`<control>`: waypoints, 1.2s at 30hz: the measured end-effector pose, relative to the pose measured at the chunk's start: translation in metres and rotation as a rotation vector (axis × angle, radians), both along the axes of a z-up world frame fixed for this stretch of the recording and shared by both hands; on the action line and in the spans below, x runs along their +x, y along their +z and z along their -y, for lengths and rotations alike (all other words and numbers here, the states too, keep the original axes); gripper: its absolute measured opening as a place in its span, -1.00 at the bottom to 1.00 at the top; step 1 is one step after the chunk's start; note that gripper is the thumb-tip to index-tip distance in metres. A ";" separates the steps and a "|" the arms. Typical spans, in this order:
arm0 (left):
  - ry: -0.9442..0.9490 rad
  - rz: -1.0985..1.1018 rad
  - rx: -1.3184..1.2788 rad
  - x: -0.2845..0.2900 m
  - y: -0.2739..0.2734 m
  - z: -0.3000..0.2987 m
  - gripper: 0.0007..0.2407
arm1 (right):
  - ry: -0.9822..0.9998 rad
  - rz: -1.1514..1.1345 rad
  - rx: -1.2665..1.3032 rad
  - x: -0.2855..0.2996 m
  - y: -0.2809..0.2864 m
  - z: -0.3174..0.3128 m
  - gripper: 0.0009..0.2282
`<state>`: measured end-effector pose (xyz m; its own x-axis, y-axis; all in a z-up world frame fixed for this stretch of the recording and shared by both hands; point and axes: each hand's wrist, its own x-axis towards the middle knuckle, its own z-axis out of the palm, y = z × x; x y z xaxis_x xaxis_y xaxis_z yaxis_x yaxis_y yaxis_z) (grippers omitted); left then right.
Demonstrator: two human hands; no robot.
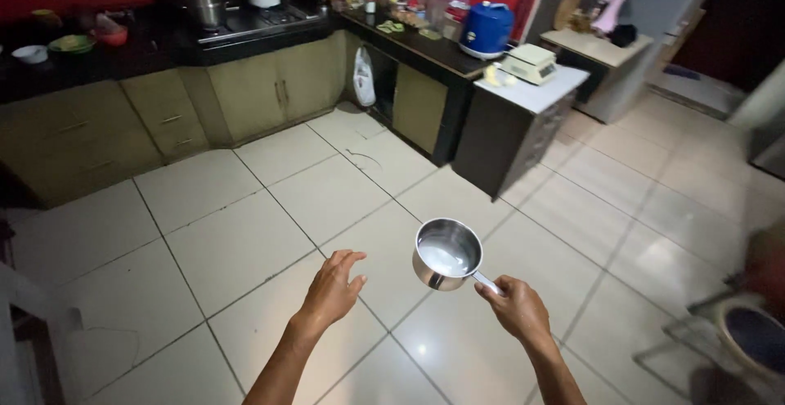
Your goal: Filling a small pot with water, adding salt, and placing eggs in it to boil on a gas stove.
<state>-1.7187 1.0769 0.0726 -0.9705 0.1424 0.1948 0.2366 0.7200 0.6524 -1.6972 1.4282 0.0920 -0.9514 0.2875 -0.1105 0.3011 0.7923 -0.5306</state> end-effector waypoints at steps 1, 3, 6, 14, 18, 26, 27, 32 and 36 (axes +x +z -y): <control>0.024 0.036 0.003 -0.023 0.001 -0.001 -0.64 | -0.009 0.042 -0.036 -0.030 0.000 0.000 -0.56; 0.053 0.037 0.004 -0.077 -0.005 0.000 -0.65 | 0.021 0.027 -0.029 -0.093 0.002 -0.001 -0.55; 0.085 0.022 0.005 -0.158 -0.018 0.004 -0.65 | 0.047 0.020 -0.036 -0.184 -0.004 -0.002 -0.56; 0.134 -0.071 0.022 -0.395 -0.023 0.023 -0.64 | 0.082 0.069 -0.035 -0.431 -0.011 0.000 -0.58; 0.159 -0.037 0.016 -0.488 0.002 0.031 -0.64 | 0.115 0.052 -0.022 -0.536 -0.002 0.013 -0.52; 0.195 -0.139 0.013 -0.691 -0.006 0.054 -0.66 | 0.179 0.006 -0.017 -0.764 -0.004 0.032 -0.56; 0.217 -0.142 0.026 -0.715 -0.007 0.057 -0.65 | 0.192 -0.012 0.032 -0.794 -0.001 0.038 -0.54; 0.298 -0.110 0.019 -0.814 0.003 0.086 -0.64 | 0.244 0.009 -0.003 -0.921 0.005 0.069 -0.54; 0.329 -0.140 0.054 -0.888 0.011 0.120 -0.64 | 0.258 0.000 0.034 -1.020 -0.012 0.088 -0.47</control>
<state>-2.6070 0.9574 0.0834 -0.9259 -0.1870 0.3283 0.0881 0.7380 0.6690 -2.7177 1.3405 0.0797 -0.9938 0.0385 -0.1047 0.0863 0.8603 -0.5025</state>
